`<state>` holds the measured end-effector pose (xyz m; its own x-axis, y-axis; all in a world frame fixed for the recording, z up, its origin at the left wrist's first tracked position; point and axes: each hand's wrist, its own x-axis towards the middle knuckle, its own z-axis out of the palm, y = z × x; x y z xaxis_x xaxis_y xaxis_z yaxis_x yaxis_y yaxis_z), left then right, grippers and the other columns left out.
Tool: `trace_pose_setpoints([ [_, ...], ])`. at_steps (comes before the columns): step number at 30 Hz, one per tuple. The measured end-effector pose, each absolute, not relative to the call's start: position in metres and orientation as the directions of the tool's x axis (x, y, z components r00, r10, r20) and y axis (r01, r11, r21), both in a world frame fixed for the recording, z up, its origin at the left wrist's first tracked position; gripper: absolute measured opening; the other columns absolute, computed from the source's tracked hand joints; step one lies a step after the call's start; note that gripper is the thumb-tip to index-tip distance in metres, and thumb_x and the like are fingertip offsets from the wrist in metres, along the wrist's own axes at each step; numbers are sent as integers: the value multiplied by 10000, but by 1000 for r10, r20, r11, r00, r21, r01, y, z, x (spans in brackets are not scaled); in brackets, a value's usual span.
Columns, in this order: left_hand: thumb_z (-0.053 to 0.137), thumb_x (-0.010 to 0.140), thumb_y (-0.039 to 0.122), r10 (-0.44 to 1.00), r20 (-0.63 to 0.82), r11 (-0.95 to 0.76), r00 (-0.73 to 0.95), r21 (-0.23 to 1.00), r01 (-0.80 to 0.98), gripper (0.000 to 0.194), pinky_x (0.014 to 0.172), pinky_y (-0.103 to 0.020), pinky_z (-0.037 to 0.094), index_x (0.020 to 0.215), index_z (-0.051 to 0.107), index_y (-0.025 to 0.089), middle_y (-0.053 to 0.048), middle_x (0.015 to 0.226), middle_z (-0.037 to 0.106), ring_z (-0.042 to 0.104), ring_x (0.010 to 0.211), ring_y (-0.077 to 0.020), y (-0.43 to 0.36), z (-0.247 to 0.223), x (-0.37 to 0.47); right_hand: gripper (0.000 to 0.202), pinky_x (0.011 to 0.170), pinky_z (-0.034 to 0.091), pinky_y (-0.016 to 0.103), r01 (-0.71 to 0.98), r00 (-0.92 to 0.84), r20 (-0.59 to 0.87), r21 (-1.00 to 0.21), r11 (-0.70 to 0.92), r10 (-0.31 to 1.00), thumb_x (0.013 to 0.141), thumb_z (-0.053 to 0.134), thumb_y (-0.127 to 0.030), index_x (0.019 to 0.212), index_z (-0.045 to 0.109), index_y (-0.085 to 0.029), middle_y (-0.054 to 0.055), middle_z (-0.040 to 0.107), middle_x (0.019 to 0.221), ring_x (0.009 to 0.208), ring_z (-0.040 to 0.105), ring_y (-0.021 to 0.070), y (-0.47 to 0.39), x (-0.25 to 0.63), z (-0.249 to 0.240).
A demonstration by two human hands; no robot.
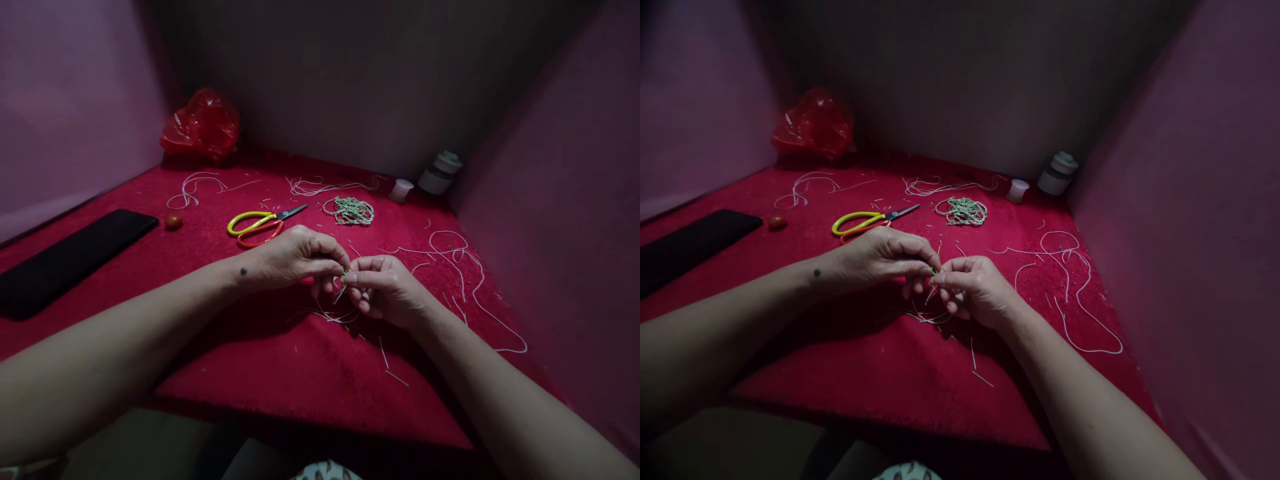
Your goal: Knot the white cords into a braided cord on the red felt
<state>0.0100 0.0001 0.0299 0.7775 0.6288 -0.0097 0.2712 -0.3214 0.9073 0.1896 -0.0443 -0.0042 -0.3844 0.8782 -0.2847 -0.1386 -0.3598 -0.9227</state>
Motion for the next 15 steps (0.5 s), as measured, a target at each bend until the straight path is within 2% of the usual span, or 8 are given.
trace_pose_setpoints([
  [15,497,808,181,605,15,-394,796,874,283,173,561,-189,508,889,648,162,-20,640,660,635,562,-112,1,27,8,156,254,235,131,-166,-388,-285,-914,-371,876,644,679,-240,617,564,-138,-40,529,438,300,417,45,-45,188,-5],
])
